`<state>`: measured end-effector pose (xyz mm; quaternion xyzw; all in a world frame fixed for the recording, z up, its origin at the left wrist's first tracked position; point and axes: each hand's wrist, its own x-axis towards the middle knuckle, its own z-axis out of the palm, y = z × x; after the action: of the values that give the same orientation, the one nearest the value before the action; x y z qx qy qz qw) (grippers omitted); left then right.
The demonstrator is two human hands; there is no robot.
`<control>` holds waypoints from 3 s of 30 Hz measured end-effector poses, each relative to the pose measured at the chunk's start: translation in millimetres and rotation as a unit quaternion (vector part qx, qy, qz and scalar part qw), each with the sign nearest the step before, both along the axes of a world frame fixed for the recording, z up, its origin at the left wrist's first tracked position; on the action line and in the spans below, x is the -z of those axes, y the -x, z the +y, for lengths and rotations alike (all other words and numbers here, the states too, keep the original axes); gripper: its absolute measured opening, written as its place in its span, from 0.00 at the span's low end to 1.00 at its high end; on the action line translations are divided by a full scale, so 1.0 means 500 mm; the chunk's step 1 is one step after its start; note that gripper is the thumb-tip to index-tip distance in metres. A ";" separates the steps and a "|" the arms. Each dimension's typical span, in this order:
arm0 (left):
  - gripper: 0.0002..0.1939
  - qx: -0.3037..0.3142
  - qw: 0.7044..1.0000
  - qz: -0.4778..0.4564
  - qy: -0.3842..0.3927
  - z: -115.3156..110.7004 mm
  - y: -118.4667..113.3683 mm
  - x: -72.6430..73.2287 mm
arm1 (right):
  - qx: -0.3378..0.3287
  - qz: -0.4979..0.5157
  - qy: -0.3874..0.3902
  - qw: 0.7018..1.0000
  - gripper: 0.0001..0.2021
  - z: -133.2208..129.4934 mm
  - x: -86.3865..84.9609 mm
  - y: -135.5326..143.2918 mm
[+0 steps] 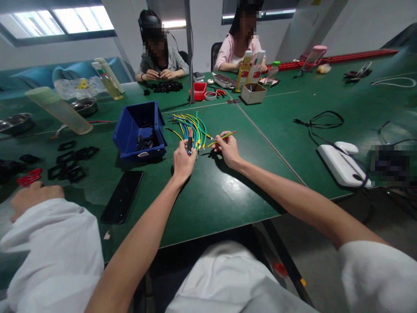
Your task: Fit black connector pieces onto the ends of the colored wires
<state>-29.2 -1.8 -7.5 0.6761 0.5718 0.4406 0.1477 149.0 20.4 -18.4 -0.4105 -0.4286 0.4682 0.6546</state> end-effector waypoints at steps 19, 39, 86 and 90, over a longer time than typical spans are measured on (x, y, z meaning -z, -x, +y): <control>0.14 -0.004 0.993 0.118 0.016 -0.010 0.001 -0.001 | 0.092 -0.003 0.002 0.996 0.20 0.023 0.005 -0.036; 0.12 0.042 0.992 0.120 -0.013 -0.013 -0.007 0.000 | 0.072 0.011 0.031 0.997 0.23 0.022 -0.005 -0.045; 0.21 0.221 0.907 -0.260 0.248 -0.024 -0.024 -0.016 | -0.064 -0.024 0.026 0.997 0.29 0.007 -0.019 -0.038; 0.21 0.223 0.906 -0.259 0.249 -0.023 -0.024 -0.015 | -0.068 -0.029 0.024 0.997 0.28 0.008 -0.019 -0.034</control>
<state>-17.1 -13.6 -0.2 0.5892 0.4390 0.3994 0.5482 166.2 24.5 -9.1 -0.4098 -0.4632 0.5096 0.5983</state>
